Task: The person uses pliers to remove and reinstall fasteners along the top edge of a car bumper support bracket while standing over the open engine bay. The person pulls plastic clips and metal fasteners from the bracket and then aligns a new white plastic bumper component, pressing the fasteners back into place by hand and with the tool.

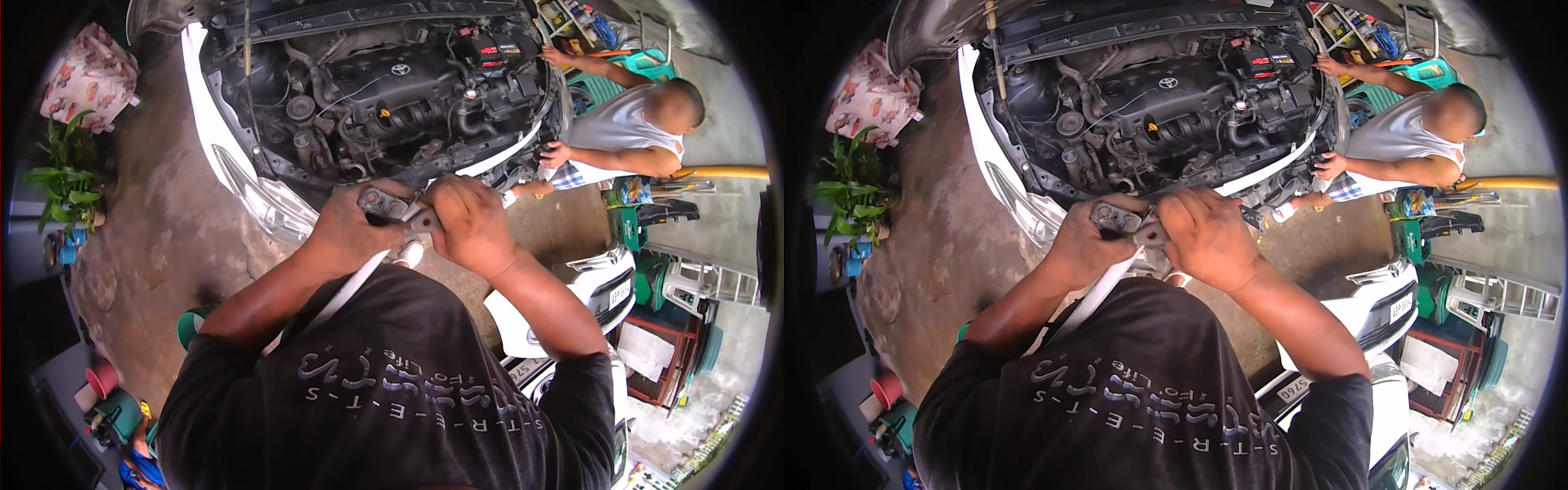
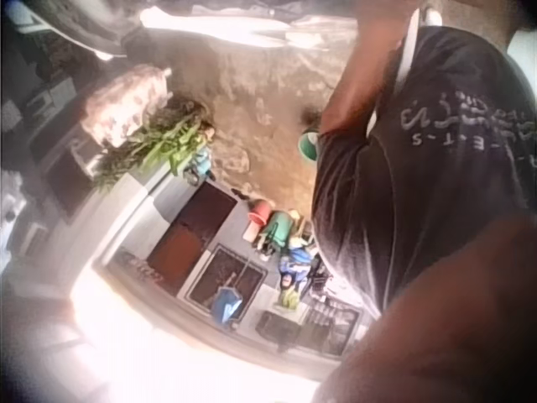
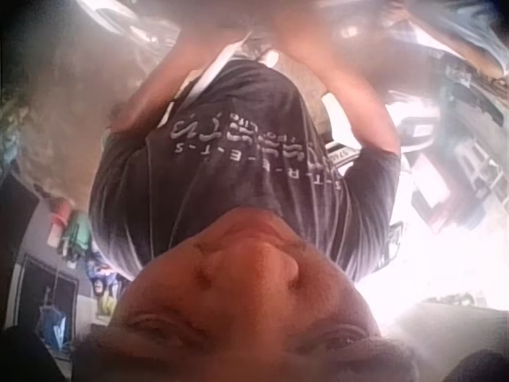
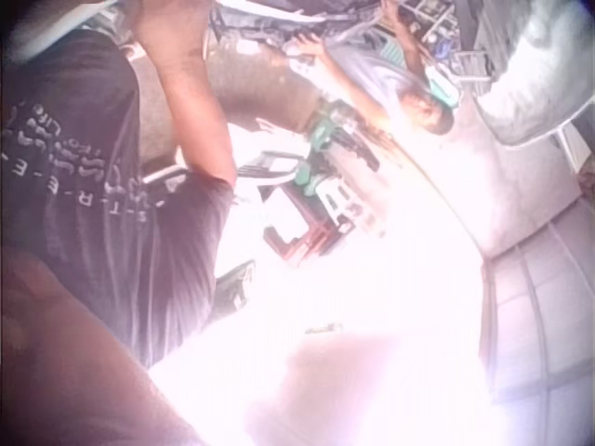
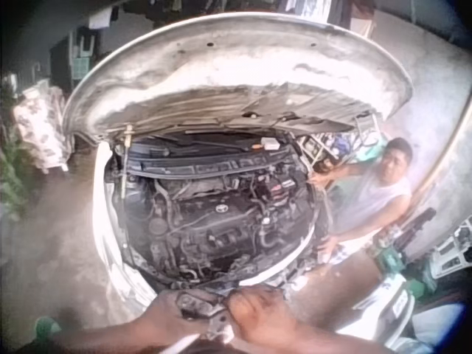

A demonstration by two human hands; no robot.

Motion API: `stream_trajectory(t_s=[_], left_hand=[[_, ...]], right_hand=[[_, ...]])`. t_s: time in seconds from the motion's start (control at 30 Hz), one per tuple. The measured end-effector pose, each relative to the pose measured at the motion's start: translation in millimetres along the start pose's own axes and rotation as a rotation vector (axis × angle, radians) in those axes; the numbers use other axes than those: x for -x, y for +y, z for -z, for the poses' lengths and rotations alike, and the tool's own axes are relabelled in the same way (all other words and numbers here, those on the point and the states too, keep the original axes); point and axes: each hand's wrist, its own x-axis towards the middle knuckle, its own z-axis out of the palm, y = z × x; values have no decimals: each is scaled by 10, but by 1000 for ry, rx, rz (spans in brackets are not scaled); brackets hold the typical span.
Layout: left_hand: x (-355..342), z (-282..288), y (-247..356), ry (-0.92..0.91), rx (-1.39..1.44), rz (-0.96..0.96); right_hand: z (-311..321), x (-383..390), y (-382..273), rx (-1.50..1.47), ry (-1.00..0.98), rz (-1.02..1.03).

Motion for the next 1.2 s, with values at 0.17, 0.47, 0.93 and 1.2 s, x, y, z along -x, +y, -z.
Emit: stream_trajectory(t_s=[0.17, 0.47, 0.93, 1.2], left_hand=[[-9, 13, -51, 77, 108, 143], [19, 48, 39, 53, -16, 128], [71, -85, 117, 14, -106, -12], [109, -131, 146, 7, -94, -92]], right_hand=[[-11, -114, -171, -249, 39, -323], [196, -212, -159, -1166, -118, -985], [347, -114, 2, -700, -309, -663], [617, -269, -2, -731, -475, -589]])
